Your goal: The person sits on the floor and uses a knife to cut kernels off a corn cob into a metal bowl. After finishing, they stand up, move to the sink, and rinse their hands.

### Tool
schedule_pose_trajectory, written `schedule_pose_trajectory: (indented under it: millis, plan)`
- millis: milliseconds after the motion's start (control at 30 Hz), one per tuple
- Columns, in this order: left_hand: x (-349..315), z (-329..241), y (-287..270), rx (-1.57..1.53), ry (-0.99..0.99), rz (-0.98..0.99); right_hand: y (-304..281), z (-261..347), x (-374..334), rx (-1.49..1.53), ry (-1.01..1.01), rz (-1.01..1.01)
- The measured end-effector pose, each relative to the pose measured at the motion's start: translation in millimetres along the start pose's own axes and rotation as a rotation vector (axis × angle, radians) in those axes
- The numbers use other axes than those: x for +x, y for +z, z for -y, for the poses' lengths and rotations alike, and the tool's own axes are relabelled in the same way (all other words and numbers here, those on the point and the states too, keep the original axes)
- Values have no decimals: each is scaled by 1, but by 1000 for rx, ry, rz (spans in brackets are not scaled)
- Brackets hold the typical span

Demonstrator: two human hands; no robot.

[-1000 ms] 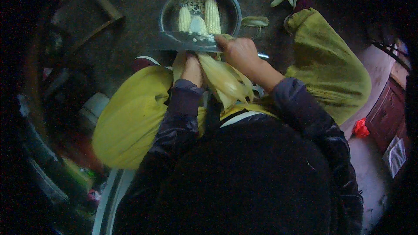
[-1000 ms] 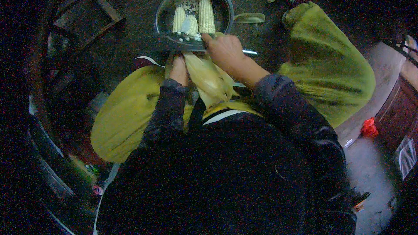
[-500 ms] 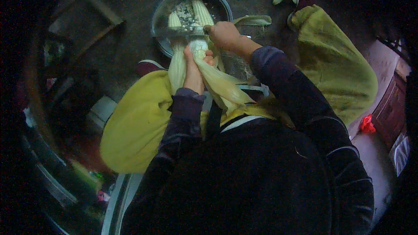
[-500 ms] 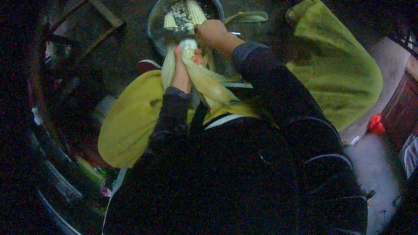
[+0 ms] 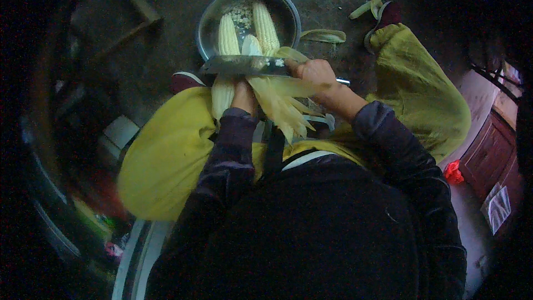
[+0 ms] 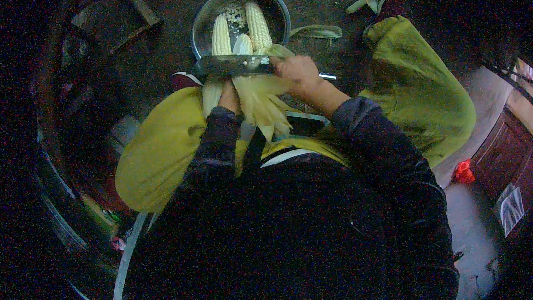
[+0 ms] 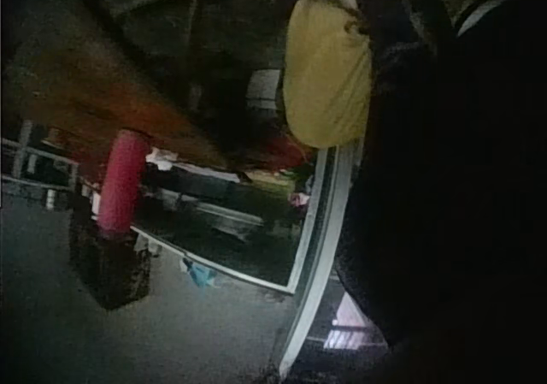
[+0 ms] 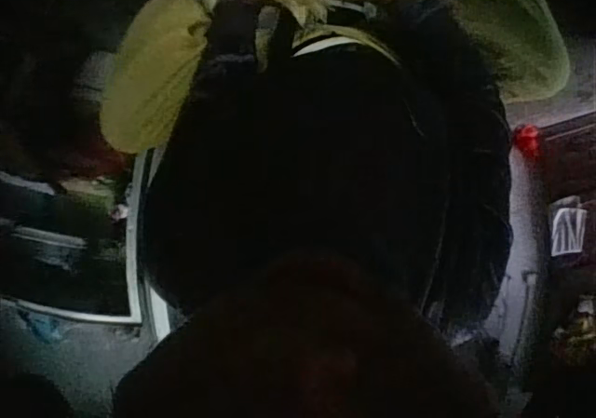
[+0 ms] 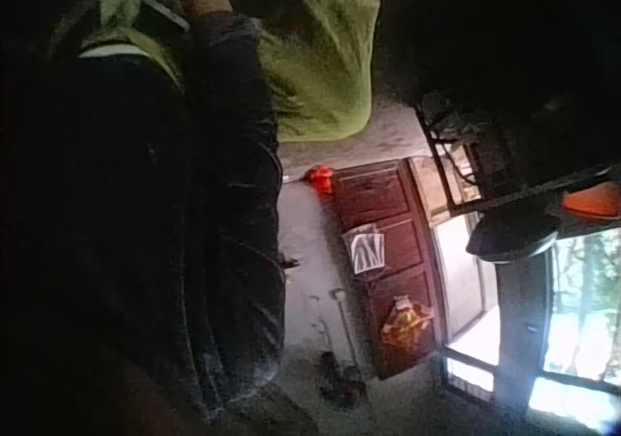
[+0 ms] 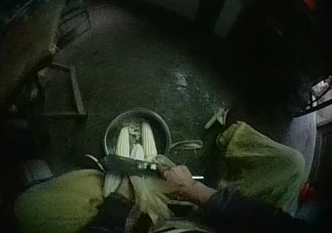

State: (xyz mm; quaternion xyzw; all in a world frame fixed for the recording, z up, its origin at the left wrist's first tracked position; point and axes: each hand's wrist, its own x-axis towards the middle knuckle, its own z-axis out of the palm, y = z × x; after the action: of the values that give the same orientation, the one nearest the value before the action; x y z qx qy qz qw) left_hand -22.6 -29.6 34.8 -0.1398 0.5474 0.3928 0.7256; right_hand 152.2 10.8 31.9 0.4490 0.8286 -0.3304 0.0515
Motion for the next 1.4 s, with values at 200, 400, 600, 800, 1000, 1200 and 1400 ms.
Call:
schedule_pose_trajectory:
  millis: [200, 400, 600, 800, 1000, 1200, 1400]
  plan:
    - [0, -6, -10, 121, 136, 158, 24, -12, 26, -42, 50, -21]
    - [10, -8, -27, 53, 72, 141, -7, 18, -8, -95, 117, -13]
    - [14, 0, -26, 13, 16, 190, -16, 18, -3, -110, 162, -3]
    - [9, -5, -32, 10, 75, 172, 10, 18, 31, -97, 110, -32]
    - [26, -5, -50, 97, 119, 290, 30, 16, 77, -11, 54, -78]
    - [34, 1, -46, 116, 256, 165, 49, 10, 84, -8, 71, -130]
    - [33, 7, -43, 67, 186, 92, 58, 2, 91, 41, 48, -67]
